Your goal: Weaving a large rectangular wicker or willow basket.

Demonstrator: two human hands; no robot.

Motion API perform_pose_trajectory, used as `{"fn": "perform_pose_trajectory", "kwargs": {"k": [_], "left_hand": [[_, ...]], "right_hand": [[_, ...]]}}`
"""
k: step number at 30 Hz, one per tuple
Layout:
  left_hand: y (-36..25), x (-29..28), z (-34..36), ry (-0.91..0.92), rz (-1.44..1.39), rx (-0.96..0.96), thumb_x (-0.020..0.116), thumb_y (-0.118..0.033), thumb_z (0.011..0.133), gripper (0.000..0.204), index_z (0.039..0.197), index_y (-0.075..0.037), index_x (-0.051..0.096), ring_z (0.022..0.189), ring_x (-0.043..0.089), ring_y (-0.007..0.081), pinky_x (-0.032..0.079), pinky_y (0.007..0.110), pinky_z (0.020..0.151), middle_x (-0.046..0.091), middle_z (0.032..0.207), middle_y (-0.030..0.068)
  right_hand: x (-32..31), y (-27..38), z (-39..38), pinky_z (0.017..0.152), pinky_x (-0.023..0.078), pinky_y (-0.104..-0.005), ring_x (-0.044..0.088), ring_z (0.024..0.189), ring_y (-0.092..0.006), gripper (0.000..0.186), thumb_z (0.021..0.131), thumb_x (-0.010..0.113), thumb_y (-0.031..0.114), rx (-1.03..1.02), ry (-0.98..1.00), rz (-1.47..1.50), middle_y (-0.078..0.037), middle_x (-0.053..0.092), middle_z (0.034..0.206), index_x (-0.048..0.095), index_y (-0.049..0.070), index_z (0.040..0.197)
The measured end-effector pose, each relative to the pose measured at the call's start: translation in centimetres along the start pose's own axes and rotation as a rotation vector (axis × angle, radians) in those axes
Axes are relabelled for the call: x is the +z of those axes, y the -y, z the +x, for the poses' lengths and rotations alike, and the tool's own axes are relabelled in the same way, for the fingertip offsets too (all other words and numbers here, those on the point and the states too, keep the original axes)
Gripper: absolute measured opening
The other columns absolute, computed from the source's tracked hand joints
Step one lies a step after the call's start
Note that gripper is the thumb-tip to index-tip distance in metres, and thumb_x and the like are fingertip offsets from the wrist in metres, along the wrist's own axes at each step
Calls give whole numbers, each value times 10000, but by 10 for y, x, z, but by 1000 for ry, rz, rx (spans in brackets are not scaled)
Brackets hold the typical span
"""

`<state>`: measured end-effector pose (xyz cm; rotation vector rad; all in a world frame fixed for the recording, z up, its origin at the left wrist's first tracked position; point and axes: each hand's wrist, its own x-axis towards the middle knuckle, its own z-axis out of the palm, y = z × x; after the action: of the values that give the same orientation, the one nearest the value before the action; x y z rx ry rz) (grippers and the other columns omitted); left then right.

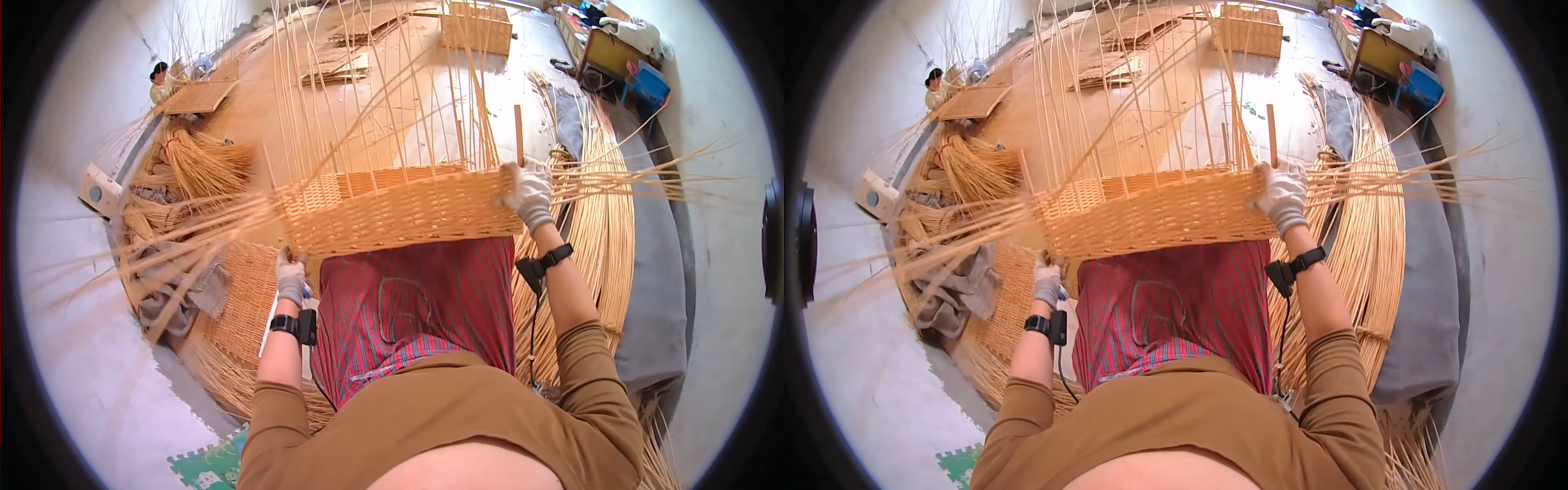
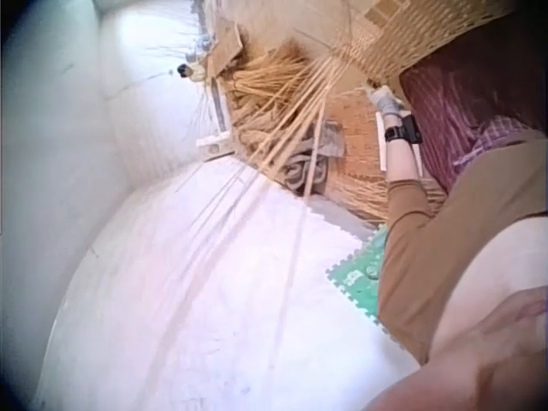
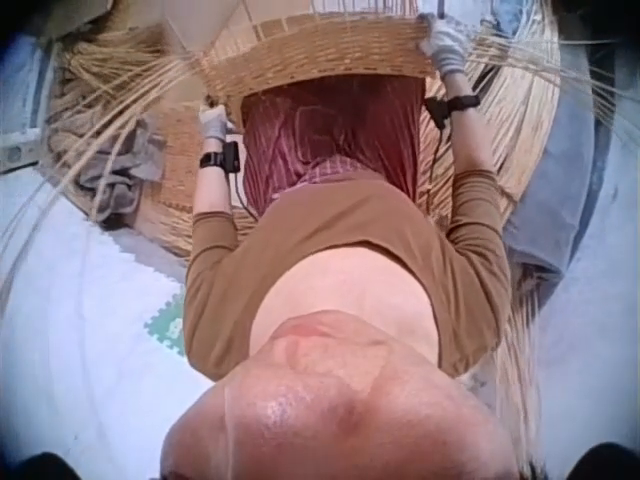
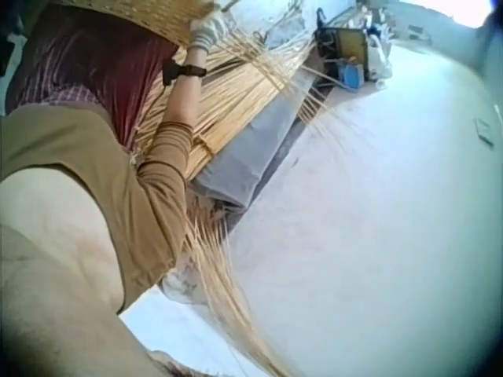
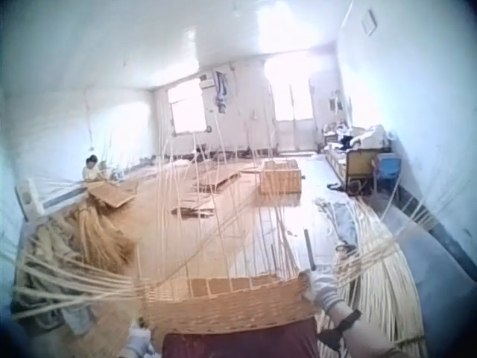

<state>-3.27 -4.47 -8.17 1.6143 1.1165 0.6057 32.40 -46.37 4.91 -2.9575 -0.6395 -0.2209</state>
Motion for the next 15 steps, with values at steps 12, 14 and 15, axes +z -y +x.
{"fn": "perform_pose_trajectory", "kwargs": {"k": [12,14,15], "left_hand": [[52,16,8,-15,-47,-53,670,-64,979,545,1475,-166,468,395,472,166,361,337,315,626,792,87],[52,13,14,19,-2,-44,668,-57,980,510,1442,-156,478,382,464,159,363,326,300,610,750,73],[47,12,14,27,-14,-53,674,-58,978,469,1404,-140,496,388,470,153,371,320,300,614,762,65]], "right_hand": [[52,2,-11,1243,259,-533,421,1438,-387,865,636,927,528,-26,-5,55,-193,517,1472,627,246,1396],[59,2,-19,1247,250,-545,406,1448,-399,824,691,902,510,-27,-72,21,-207,493,1503,613,236,1413],[60,5,-24,1248,245,-551,398,1454,-405,804,719,890,501,-21,-109,-16,-214,481,1519,606,231,1421]]}}
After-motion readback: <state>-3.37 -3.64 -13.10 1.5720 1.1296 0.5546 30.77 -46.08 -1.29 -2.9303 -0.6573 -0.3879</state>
